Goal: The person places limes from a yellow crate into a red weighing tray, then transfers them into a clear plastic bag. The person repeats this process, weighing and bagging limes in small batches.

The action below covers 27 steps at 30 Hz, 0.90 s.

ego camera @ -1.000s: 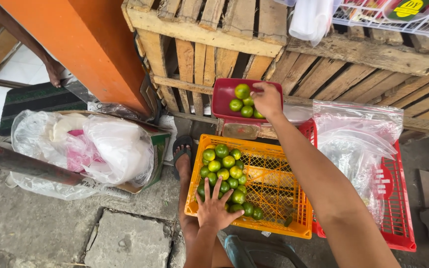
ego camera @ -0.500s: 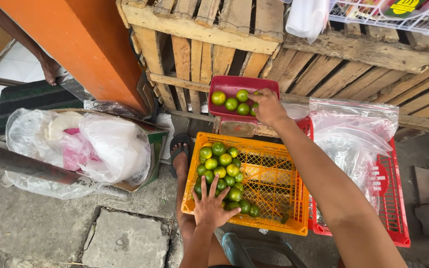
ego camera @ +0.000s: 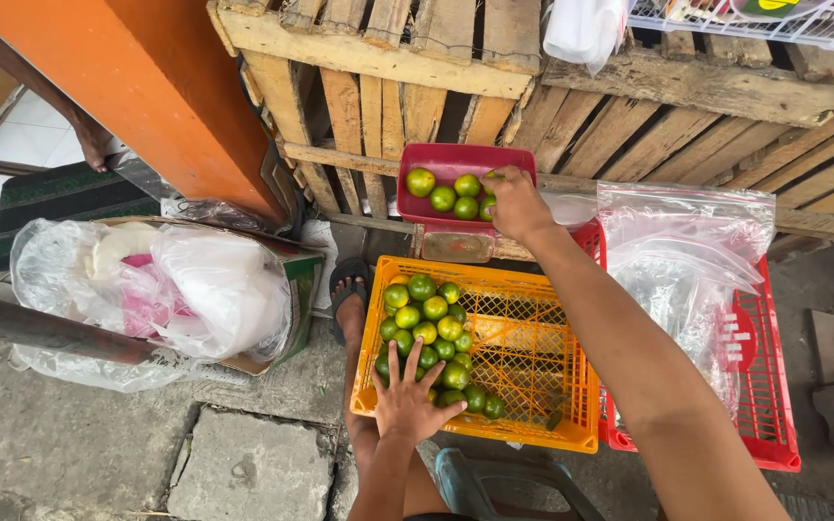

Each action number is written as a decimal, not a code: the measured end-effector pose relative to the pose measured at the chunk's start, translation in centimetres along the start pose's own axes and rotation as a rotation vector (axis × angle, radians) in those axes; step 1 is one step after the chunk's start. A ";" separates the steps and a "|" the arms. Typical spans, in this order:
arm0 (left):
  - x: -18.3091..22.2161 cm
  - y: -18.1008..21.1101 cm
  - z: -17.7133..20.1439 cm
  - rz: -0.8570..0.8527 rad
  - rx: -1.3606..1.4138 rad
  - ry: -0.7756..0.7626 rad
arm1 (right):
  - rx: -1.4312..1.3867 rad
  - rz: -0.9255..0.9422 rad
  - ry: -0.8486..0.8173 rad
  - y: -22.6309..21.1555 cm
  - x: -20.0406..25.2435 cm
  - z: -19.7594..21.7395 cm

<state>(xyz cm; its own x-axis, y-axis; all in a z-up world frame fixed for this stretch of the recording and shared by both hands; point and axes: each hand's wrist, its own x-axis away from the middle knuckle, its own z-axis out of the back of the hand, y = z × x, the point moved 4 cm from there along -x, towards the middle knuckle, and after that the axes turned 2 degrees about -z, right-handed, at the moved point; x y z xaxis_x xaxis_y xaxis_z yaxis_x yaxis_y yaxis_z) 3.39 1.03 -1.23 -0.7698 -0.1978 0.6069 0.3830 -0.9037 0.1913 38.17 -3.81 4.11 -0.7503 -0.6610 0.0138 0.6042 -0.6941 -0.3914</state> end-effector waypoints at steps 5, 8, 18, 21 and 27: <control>0.1 0.0 0.1 0.006 0.003 -0.004 | -0.030 -0.016 -0.006 -0.7 1.0 0.9; -0.1 -0.1 -0.1 0.004 -0.001 -0.002 | -0.048 -0.019 -0.004 -0.4 1.2 0.9; -0.2 -0.2 -0.5 -0.004 0.026 0.040 | -0.049 0.010 0.021 -0.2 1.4 0.7; 0.0 -0.1 -0.3 -0.006 0.017 0.032 | -0.151 0.000 0.202 -3.1 4.0 5.2; -0.4 -0.4 -0.5 -0.022 0.022 0.044 | -0.588 -0.139 0.852 3.8 10.0 4.6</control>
